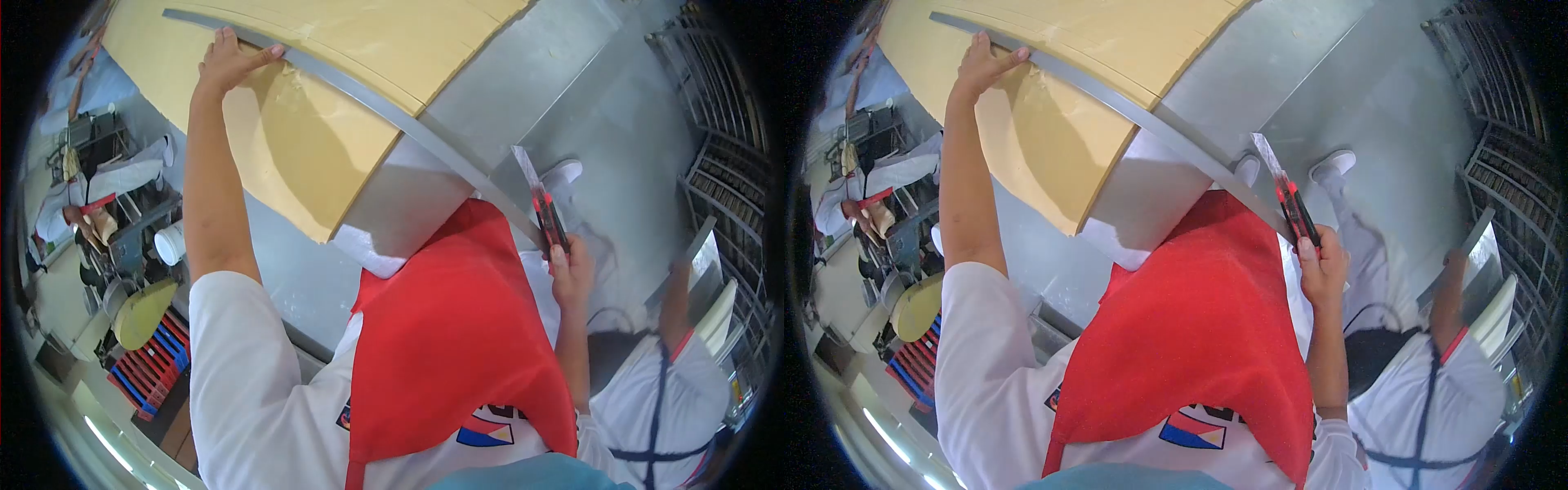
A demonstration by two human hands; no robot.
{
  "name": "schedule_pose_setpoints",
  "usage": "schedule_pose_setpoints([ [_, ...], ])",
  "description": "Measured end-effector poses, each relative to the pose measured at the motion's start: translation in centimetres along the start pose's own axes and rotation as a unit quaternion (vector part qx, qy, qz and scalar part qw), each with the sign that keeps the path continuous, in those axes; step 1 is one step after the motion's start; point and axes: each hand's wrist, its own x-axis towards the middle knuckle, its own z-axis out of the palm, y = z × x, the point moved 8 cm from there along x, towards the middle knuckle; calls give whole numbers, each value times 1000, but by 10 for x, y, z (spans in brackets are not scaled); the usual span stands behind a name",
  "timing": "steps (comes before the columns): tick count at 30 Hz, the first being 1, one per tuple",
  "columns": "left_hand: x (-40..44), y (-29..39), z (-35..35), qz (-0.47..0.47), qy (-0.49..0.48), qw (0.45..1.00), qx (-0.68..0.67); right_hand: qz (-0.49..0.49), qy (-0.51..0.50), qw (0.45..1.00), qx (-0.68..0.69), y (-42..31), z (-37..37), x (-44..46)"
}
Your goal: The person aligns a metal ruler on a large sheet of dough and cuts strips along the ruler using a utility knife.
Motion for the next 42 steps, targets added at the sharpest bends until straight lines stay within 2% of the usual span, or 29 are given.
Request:
schedule_pose_setpoints([
  [8, 4, 1, -3, 25, 16, 1000, -4, -3, 1, 999, 40, 6, 4, 3],
  [10, 5, 2, -2, 31, 12, 998, -49, -3, -3, 999, 35, 11, 4, 4],
  [17, 5, 0, -5, 26, 33, 999, -23, -3, -14, 999, 36, 13, 5, 5],
  [19, 7, 1, -1, 25, -24, 999, -25, -3, -11, 999, 47, 11, 5, 6],
  [23, 15, -1, -1, 27, -15, 1000, -1, -2, -15, 999, 50, 10, 6, 8],
  [25, 14, 10, -6, 28, -73, 995, 58, 58, -36, 995, 68, 15, 8, 11],
  [26, 12, 16, -14, 23, -71, 995, 59, 53, -39, 995, 69, 15, 9, 11],
  [28, 4, 43, -20, 78, -133, 987, 54, 36, -23, 998, 51, 17, 3, 12],
  [30, -2, 43, -25, 72, -123, 988, -62, 65, -25, 995, -66, 40, -10, 14],
  [32, 10, 28, -18, 66, -57, 996, -23, 47, 13, 990, 131, 41, -14, 22],
  [34, 4, 34, -27, 25, -60, 998, 14, -68, 42, 980, 184, 17, -32, 37],
  [36, -15, 42, -38, -65, -108, 991, 46, -110, 26, 973, 201, -16, -28, 65],
  [37, -18, 44, -45, -74, -90, 992, 38, -124, 18, 970, 209, -33, -28, 75],
  [39, -19, 45, -39, -68, -115, 991, 26, -105, -22, 985, 133, -94, -3, 101],
  [41, -19, 42, -36, -64, -97, 993, 16, -307, -56, 949, 43, -171, 41, 131],
  [42, -19, 42, -31, -56, -90, 994, 12, -308, -75, 948, 21, -202, 67, 145],
])
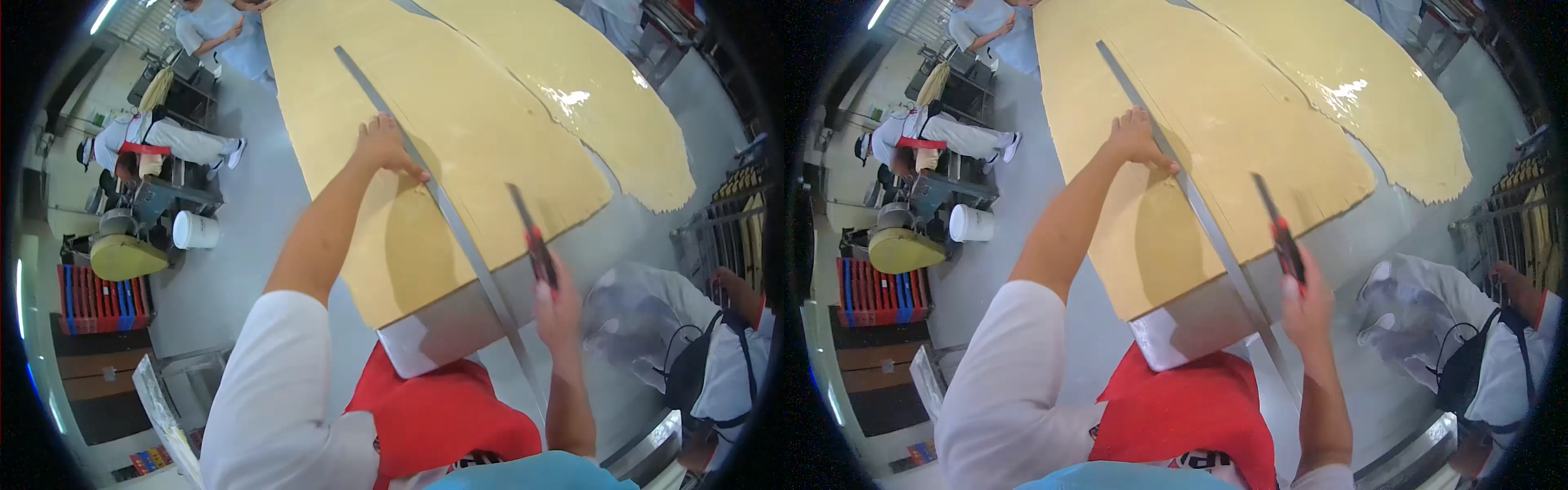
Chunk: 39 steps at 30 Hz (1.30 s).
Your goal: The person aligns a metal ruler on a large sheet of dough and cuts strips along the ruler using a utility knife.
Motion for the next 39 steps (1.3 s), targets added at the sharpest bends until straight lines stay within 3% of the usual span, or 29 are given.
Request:
schedule_pose_setpoints([
  [3, -17, -3, -8, 19, 29, 999, -31, -60, -66, 996, -8, -61, 81, 95],
  [7, -45, -3, -11, 50, 63, 996, -43, -236, -6, 969, -68, -116, 195, 227],
  [11, -52, -9, -17, 88, 139, 981, -102, -197, 8, 970, -143, -147, 296, 346],
  [15, -39, -12, -7, 139, 112, 976, -121, -189, -9, 957, -221, -161, 363, 425],
  [24, -8, -1, 23, 117, 188, 975, -17, -154, -43, 942, -294, -154, 408, 494],
  [27, -13, -7, 12, 134, 208, 962, -114, -154, -62, 929, -330, -155, 415, 498],
  [30, -13, -10, 8, 147, 123, 979, -64, -143, -71, 927, -339, -156, 417, 500],
  [39, -14, -9, 10, 188, 127, 958, -177, -179, -116, 898, -385, -187, 444, 558],
])
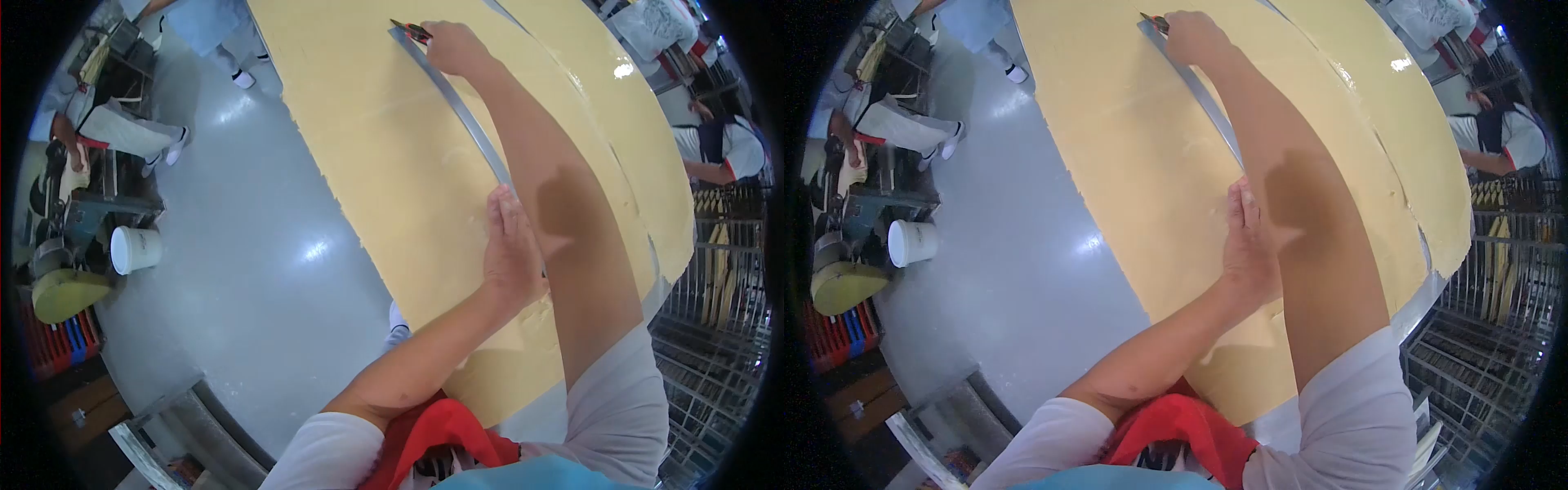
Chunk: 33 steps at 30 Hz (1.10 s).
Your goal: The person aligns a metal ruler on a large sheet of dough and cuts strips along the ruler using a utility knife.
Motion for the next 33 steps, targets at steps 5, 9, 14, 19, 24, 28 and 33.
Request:
schedule_pose_setpoints([
  [5, 4, -1, -1, -13, -22, 997, 68, -8, -66, 996, -59, -12, -24, 0],
  [9, -2, -1, -11, -34, -81, 992, 95, 29, -91, 994, -53, 4, -29, -44],
  [14, -7, 7, -15, -33, -51, 995, 81, -10, -104, 994, -24, 19, -42, -141],
  [19, -8, 19, -11, -10, -10, 994, 104, 26, -126, 992, 14, 48, -62, -271],
  [24, 0, 23, -15, -68, -81, 982, 154, 74, -168, 981, 64, 65, -90, -419],
  [28, 5, 38, -18, -108, -72, 969, 212, 38, -124, 989, 76, 93, -107, -541],
  [33, 24, 36, -6, -140, -196, 949, 205, 81, -131, 980, 129, 108, -140, -664],
])
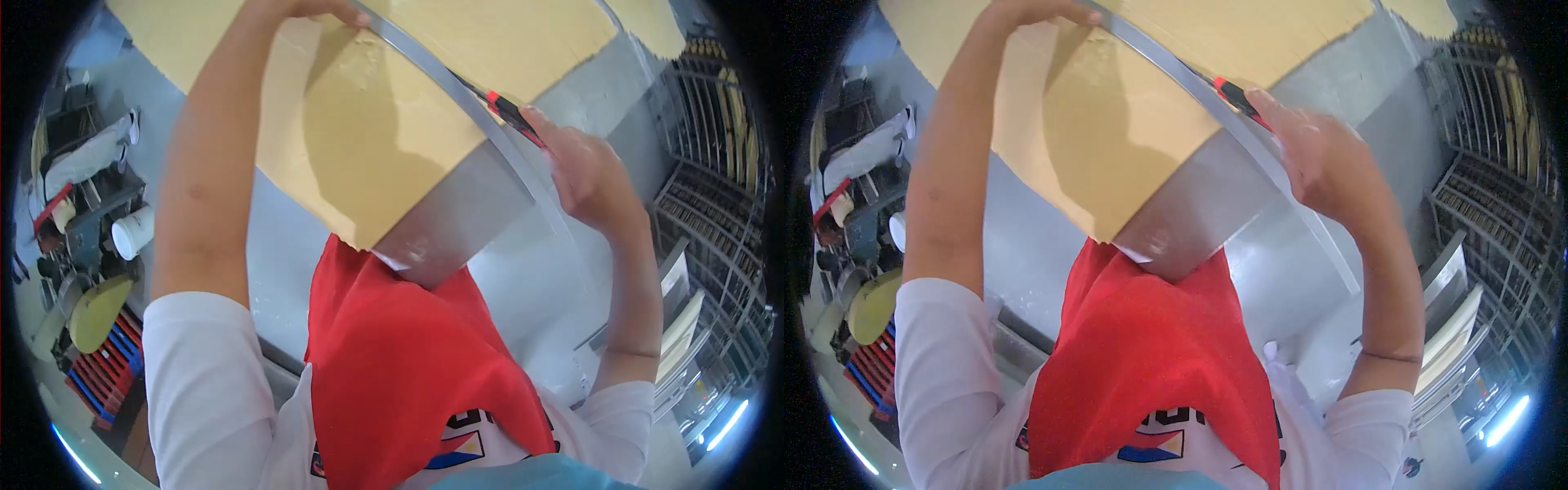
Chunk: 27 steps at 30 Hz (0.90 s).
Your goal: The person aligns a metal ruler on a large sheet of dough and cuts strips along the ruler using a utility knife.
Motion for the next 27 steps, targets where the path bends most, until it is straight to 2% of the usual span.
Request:
schedule_pose_setpoints([
  [2, 9, -5, 2, -12, -15, 1000, 11, 112, -95, 988, -40, 12, 2, -27],
  [3, 13, -2, 5, 37, -28, 999, -8, 118, -90, 988, -34, 17, 6, -34],
  [4, 13, 5, 5, 83, -41, 995, -25, 72, -35, 997, -18, 18, 4, -38],
  [5, 15, 4, 3, 87, -42, 995, -17, 26, 21, 999, -2, 17, 1, -41],
  [7, 14, 8, 8, 114, -112, 986, -51, 28, 17, 999, -4, 24, 8, -41],
  [8, 21, 0, 15, 116, -112, 986, -43, 26, 5, 1000, -12, 28, 12, -43],
  [9, 32, -8, 24, 126, -96, 983, -92, 30, 10, 999, -5, 31, 11, -54],
  [10, 35, -4, 22, 138, -83, 977, -142, 60, -5, 998, -8, 32, 10, -68],
  [12, 30, -2, 19, 129, -75, 981, -127, 88, -23, 996, -12, 33, 5, -97],
  [14, 30, -6, 21, 115, -68, 984, -116, 191, -95, 976, -35, 53, 8, -137],
  [15, 42, -16, 27, 108, -72, 985, -114, 193, -96, 976, -33, 58, 13, -153],
  [17, 46, -15, 30, 105, -73, 986, -109, 136, 161, 976, 44, 61, 4, -186],
  [19, 20, 12, 13, 211, -99, 951, -203, 293, 200, 914, 199, 89, 36, -219],
  [21, 36, -9, 23, 164, -68, 972, -156, 293, 222, 924, 110, 99, 67, -225],
  [23, 6, -5, -5, 57, -10, 997, -56, 294, 259, 914, 109, 102, 94, -223],
  [25, 12, -21, 3, -7, -17, 996, -85, 343, 220, 884, 228, 104, 117, -226],
  [27, 20, -27, 7, -53, 12, 994, -94, 333, 281, 856, 279, 108, 120, -227],
])
